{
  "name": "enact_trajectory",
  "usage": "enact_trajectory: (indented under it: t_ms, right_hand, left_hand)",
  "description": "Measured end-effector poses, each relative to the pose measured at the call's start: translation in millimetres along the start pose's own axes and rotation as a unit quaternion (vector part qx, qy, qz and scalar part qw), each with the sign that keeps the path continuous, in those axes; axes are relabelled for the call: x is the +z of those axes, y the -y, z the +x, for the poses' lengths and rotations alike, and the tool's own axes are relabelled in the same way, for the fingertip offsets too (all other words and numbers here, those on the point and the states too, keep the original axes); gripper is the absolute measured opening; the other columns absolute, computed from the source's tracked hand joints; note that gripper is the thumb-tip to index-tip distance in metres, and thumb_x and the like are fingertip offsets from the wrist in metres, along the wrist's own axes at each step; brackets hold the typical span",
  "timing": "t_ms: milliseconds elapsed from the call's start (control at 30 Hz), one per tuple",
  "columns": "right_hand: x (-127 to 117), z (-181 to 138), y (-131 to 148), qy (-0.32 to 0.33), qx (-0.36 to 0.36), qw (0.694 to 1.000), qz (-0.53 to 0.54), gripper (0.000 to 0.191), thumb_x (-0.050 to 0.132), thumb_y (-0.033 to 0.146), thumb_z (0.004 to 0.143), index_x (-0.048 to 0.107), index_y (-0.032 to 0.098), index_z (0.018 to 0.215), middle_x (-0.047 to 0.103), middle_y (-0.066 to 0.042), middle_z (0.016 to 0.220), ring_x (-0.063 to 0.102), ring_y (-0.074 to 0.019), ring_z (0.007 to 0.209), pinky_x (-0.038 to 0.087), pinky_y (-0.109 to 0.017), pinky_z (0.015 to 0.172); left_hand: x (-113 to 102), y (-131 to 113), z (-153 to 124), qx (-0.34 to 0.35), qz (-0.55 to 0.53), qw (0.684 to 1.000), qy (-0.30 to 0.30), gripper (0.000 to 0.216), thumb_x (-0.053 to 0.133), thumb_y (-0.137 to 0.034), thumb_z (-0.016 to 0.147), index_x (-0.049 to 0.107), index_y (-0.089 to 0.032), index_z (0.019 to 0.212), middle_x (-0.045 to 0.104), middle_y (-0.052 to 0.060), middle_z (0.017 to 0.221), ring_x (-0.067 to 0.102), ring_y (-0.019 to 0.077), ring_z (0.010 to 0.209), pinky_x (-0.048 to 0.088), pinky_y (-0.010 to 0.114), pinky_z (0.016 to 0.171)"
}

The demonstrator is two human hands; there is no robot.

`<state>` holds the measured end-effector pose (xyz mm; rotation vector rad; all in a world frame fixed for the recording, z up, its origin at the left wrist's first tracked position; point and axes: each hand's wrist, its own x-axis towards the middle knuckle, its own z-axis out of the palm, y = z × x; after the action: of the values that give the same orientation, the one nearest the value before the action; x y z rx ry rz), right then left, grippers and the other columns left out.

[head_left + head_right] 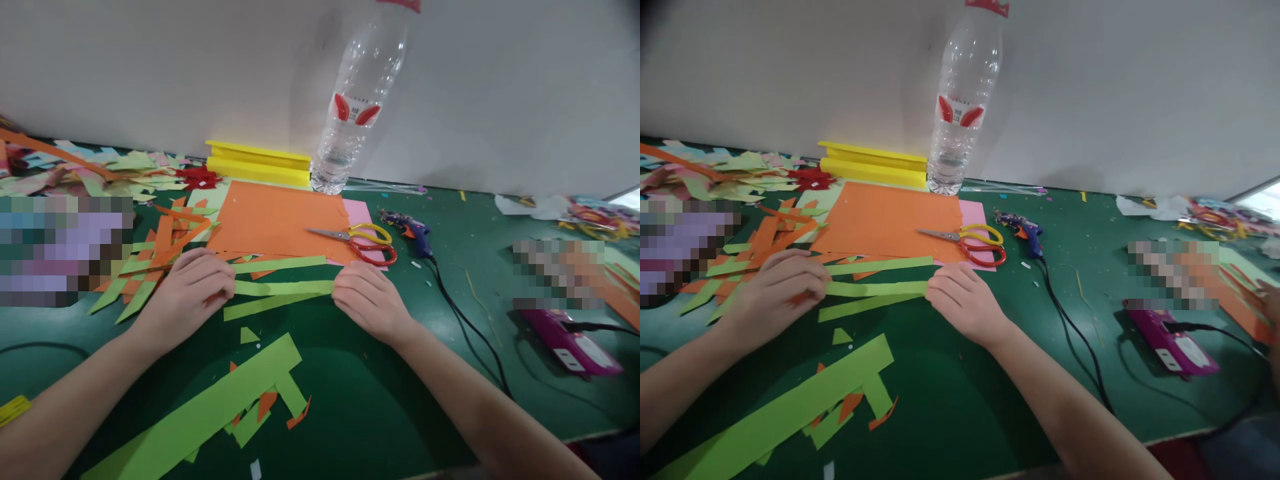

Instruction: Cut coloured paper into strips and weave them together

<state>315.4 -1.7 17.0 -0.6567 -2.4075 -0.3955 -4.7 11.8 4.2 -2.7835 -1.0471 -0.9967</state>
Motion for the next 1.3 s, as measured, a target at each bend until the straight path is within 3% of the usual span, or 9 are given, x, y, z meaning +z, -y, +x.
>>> enact_trajectory:
  t_ms: [133,267,367,533,700,867,1067,1300]
  right_hand:
    - [8.0,8.7,6.5,-0.014,-0.027,0.999,-0.013,0.008,0.058,0.008,0.086,0.061,0.016,0.086,0.069,-0.007,0.083,0.064,-0.0192,0.087,0.055,-0.036,0.082]
    - [22.2,16.3,9.5,-0.016,-0.014,1.000,-0.015,0.011,0.054,0.008,0.088,0.060,0.016,0.082,0.068,-0.006,0.078,0.064,-0.0163,0.077,0.056,-0.031,0.075]
    - [27.9,17.9,8.1,0.012,-0.005,1.000,-0.009,0.013,0.051,0.009,0.090,0.060,0.016,0.083,0.067,-0.006,0.079,0.062,-0.0153,0.073,0.054,-0.029,0.069]
    - [27.4,11.5,5.1,0.037,0.035,0.997,0.054,0.014,0.050,0.007,0.088,0.060,0.016,0.090,0.067,-0.007,0.084,0.061,-0.0174,0.083,0.054,-0.034,0.078]
    - [30.8,7.9,5.8,0.046,0.075,0.992,0.092,0.018,0.050,0.005,0.085,0.059,0.016,0.095,0.068,-0.007,0.086,0.061,-0.0181,0.086,0.055,-0.036,0.081]
    - [32.7,8.5,6.0,0.049,0.090,0.990,0.097,0.020,0.051,0.006,0.086,0.059,0.016,0.101,0.069,-0.007,0.089,0.064,-0.0183,0.087,0.055,-0.039,0.086]
    - [32.6,6.4,5.2,0.049,0.121,0.984,0.119,0.020,0.053,0.008,0.086,0.060,0.018,0.101,0.070,-0.007,0.091,0.065,-0.0183,0.086,0.055,-0.040,0.089]
    - [32.7,8.2,4.2,0.006,0.124,0.985,0.116,0.021,0.052,0.006,0.086,0.061,0.019,0.099,0.070,-0.006,0.088,0.065,-0.0173,0.084,0.056,-0.037,0.084]
  left_hand:
    - [-0.4,2.9,-0.8,-0.022,0.019,0.999,-0.029,0.019,0.048,-0.013,0.090,0.048,-0.023,0.074,0.065,-0.001,0.081,0.062,0.0161,0.079,0.044,0.042,0.095]
    - [0.6,4.7,-3.1,-0.125,0.048,0.990,-0.052,0.008,0.047,-0.019,0.087,0.053,-0.025,0.089,0.065,0.002,0.080,0.062,0.0239,0.088,0.050,0.044,0.087]
    - [1.0,4.8,-3.7,-0.163,0.047,0.984,-0.044,0.023,0.044,-0.020,0.084,0.053,-0.024,0.105,0.063,0.003,0.082,0.062,0.0264,0.089,0.052,0.046,0.085]
    - [2.6,5.0,-4.4,-0.157,0.023,0.987,0.000,0.037,0.035,-0.012,0.085,0.049,-0.026,0.116,0.063,0.002,0.084,0.063,0.0234,0.089,0.053,0.041,0.084]
    - [3.0,4.4,-5.9,-0.106,-0.004,0.994,0.015,0.042,0.031,-0.010,0.090,0.048,-0.030,0.123,0.066,-0.001,0.085,0.065,0.0204,0.086,0.045,0.044,0.101]
    - [-0.6,0.9,-3.4,-0.100,-0.013,0.995,0.004,0.038,0.037,-0.014,0.087,0.052,-0.029,0.118,0.068,-0.001,0.077,0.066,0.0232,0.086,0.050,0.043,0.093]
    - [1.2,0.0,-4.1,-0.114,-0.013,0.993,0.037,0.019,0.039,-0.026,0.094,0.056,-0.026,0.102,0.070,-0.001,0.079,0.066,0.0209,0.073,0.049,0.045,0.092]
    - [4.4,1.4,-4.9,-0.123,0.028,0.992,0.005,0.023,0.043,-0.034,0.095,0.054,-0.024,0.113,0.068,0.000,0.069,0.066,0.0231,0.073,0.052,0.045,0.086]
